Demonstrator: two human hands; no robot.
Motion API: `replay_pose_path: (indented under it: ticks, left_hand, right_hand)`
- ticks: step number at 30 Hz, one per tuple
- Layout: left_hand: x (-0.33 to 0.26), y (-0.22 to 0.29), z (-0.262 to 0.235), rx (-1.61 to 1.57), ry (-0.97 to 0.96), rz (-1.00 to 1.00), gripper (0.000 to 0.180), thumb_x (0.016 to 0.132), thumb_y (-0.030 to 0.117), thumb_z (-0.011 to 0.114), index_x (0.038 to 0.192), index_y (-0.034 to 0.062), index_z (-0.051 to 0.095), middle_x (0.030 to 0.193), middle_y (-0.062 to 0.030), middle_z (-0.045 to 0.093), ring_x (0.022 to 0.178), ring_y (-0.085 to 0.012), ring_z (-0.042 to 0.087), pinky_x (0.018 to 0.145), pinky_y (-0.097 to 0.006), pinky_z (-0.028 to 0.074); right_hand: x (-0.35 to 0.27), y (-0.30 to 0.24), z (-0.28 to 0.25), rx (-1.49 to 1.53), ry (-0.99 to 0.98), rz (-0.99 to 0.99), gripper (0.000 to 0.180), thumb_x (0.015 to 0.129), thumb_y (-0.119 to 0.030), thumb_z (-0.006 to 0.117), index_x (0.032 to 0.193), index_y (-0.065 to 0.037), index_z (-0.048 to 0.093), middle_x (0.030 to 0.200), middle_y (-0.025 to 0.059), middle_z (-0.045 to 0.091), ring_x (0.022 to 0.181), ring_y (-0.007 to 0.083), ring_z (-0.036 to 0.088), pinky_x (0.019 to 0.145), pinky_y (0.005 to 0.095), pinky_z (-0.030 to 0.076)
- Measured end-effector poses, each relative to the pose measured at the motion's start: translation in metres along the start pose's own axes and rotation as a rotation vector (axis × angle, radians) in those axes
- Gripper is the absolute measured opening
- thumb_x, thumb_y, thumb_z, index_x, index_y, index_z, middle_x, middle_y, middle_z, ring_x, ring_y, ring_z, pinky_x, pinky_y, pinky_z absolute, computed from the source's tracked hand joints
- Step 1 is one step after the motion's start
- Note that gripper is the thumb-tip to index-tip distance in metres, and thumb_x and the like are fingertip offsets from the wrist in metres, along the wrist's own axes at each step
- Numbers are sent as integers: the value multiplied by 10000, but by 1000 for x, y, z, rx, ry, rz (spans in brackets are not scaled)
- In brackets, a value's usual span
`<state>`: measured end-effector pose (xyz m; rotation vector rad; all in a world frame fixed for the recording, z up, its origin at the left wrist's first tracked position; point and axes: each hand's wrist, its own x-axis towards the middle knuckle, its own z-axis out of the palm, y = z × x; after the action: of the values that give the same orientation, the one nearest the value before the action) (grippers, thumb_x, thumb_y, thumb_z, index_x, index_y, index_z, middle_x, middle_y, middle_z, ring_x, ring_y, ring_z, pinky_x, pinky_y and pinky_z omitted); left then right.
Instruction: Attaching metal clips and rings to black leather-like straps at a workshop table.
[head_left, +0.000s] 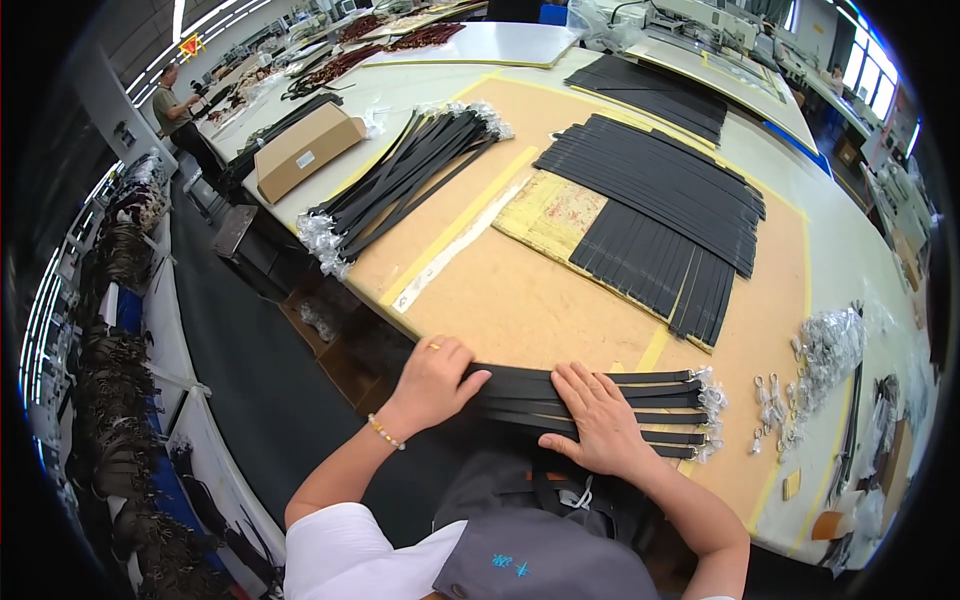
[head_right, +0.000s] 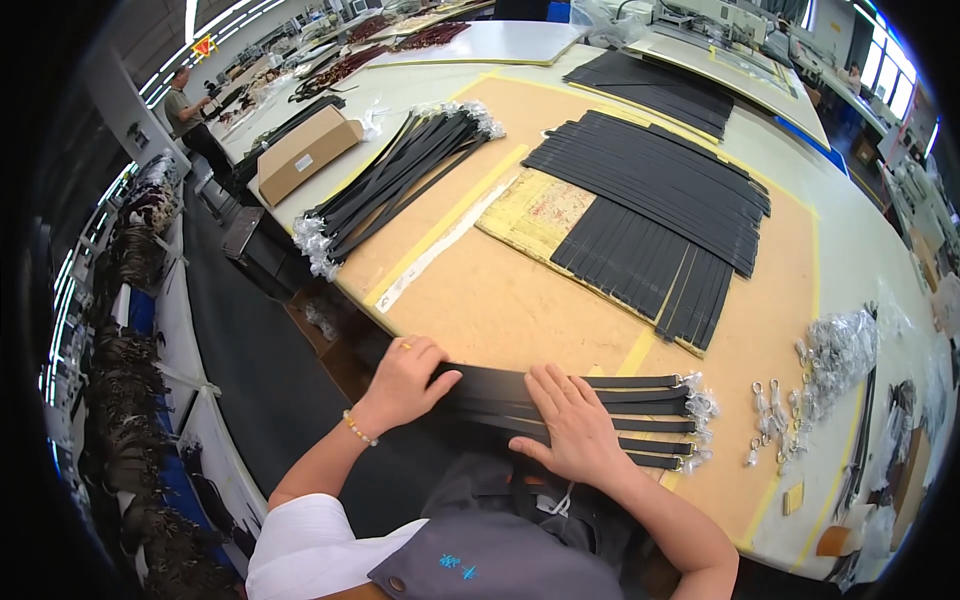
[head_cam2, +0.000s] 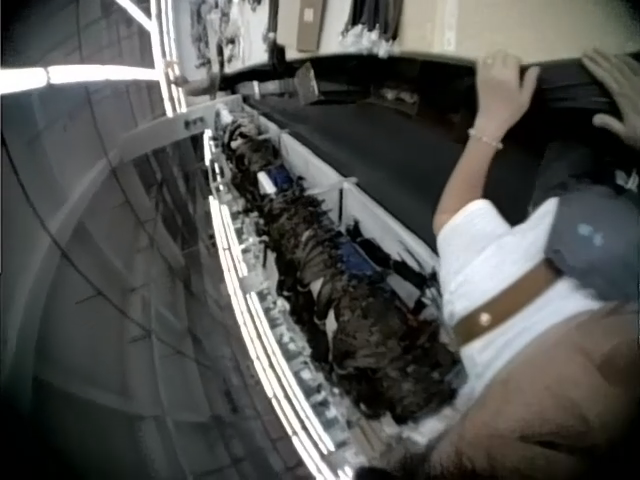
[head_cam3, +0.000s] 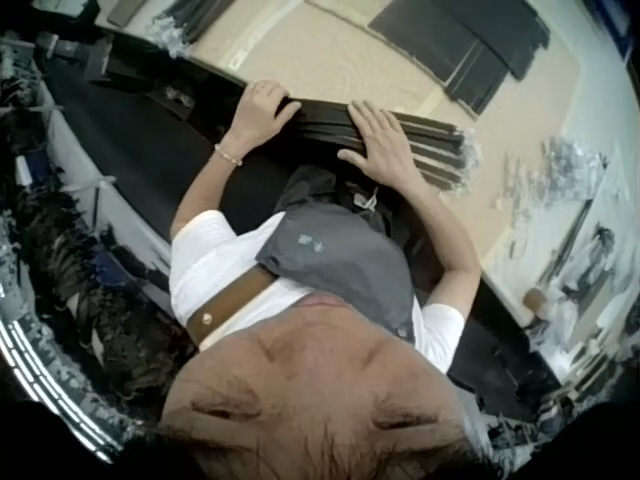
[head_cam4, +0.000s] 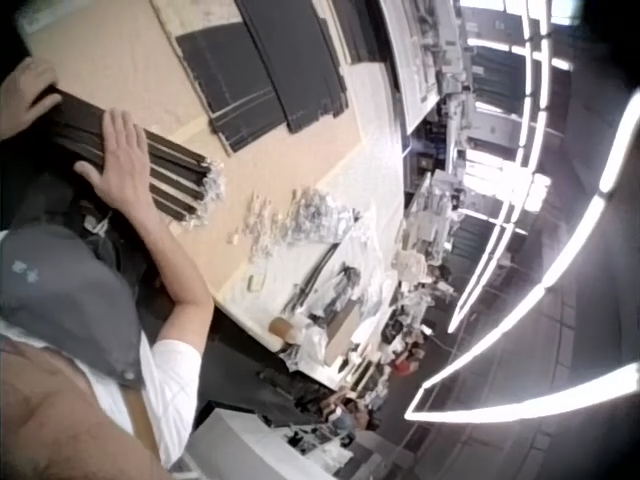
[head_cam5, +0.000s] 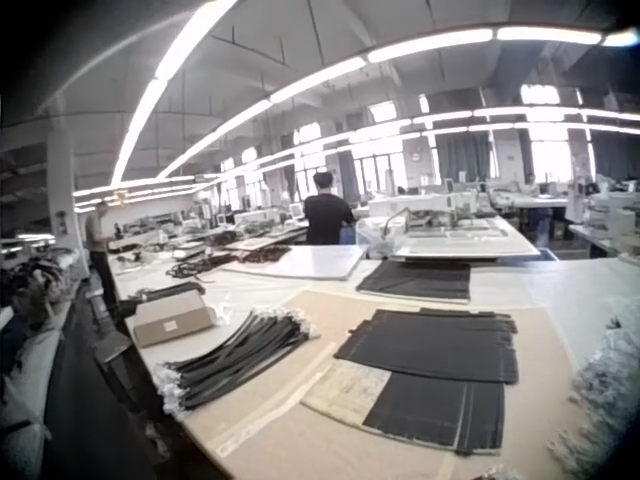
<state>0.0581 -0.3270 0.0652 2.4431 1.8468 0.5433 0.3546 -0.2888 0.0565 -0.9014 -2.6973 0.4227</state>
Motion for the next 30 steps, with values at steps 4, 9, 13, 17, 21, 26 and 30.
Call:
replay_pose_path:
  ticks: [4,9,13,17,21,26,30]
  left_hand:
    - [-15,-12,-10,-107,-206,-253,397,887,356,728,1070,5,686,1012,-171,686,976,-321,652,896,-395,482]
    - [-17,-13,42,-701,-728,-43,704,925,551,659,1288,-51,620,1236,-242,671,1156,-349,645,1001,-387,495]
    - [11,13,74,-974,-1331,-52,712,925,471,707,1377,-55,547,1316,-232,636,1240,-302,595,1042,-360,461]
    - [23,47,88,-956,-1262,128,847,872,451,760,1486,-32,433,1518,-200,470,1403,-274,435,1144,-326,350]
    - [17,61,106,-1164,-1206,157,863,843,395,797,1507,-8,420,1602,-200,341,1489,-268,299,1200,-341,271]
    - [9,65,110,-1273,-1248,181,621,929,335,729,1395,-24,531,1323,-175,602,1280,-240,527,1098,-331,395]
    - [-1,80,97,-1548,-1469,22,332,972,232,675,1196,-13,649,880,-79,696,887,-147,649,878,-292,500]
  right_hand:
    - [-12,1,-3,14,-53,-51,828,928,-584,592,1474,18,432,1532,174,449,1460,315,369,1198,436,280]
    - [-20,-1,-5,27,-116,-173,772,971,-583,524,1486,-16,427,1536,146,451,1459,290,372,1202,426,283]
    - [-25,-2,-8,49,-158,-272,751,988,-586,487,1494,-33,428,1541,132,450,1461,273,373,1203,417,289]
    - [-32,0,-7,82,-181,-309,735,1003,-585,456,1509,-53,420,1545,114,451,1464,251,374,1212,402,286]
    - [-31,1,-8,100,-188,-335,712,1010,-564,459,1512,-60,420,1536,104,462,1463,253,375,1215,402,286]
    - [-32,1,-10,117,-201,-359,679,1011,-537,479,1497,-63,439,1518,110,481,1455,263,385,1211,406,299]
    - [-36,3,-12,209,-213,-348,586,1020,-466,510,1452,-70,494,1457,124,541,1408,279,449,1184,415,348]
